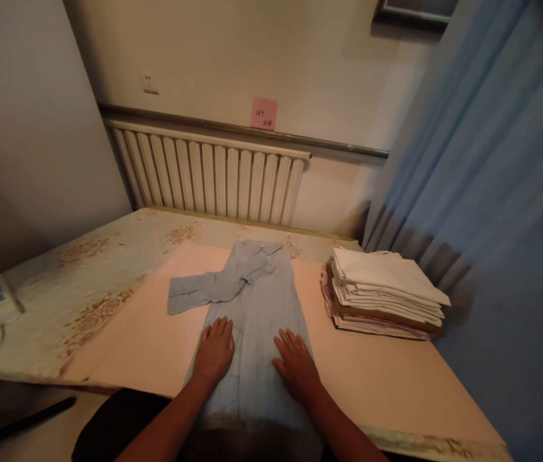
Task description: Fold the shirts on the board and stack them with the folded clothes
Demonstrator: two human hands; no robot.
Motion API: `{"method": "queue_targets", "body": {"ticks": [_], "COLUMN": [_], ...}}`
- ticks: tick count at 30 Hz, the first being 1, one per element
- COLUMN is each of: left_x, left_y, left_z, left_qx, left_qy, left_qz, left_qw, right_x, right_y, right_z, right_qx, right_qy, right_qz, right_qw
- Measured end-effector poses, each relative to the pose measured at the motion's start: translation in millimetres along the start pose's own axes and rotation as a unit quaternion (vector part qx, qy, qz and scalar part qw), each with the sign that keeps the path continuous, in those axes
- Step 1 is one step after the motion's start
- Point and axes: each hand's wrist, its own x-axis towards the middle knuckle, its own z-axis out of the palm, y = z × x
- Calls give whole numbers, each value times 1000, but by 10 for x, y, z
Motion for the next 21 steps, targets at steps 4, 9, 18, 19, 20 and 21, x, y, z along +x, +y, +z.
{"method": "queue_targets", "body": {"ticks": [4,9,18,19,20,21], "left_x": [17,82,141,151,167,189], "left_y": [23,34,167,184,200,217], "left_z": [-44,-85,-122,-125,-131,-141], "left_qx": [-14,-44,-138,-168,-197,-221], "left_qy": [-28,-103,-148,-145,-142,-139], "left_qz": [73,136,127,97,64,33], "left_qw": [997,984,971,970,968,965], "right_x": [3,5,10,9,7,5], "right_y": [13,26,-16,-21,-24,-26], "right_z": [-9,29,-52,-60,-66,-71], "right_qx": [-6,8,13,14,15,16], "right_qy": [-10,-2,-19,-18,-16,-13], "right_qz": [0,-1,10,10,9,9], "right_qw": [1000,1000,1000,1000,1000,1000]}}
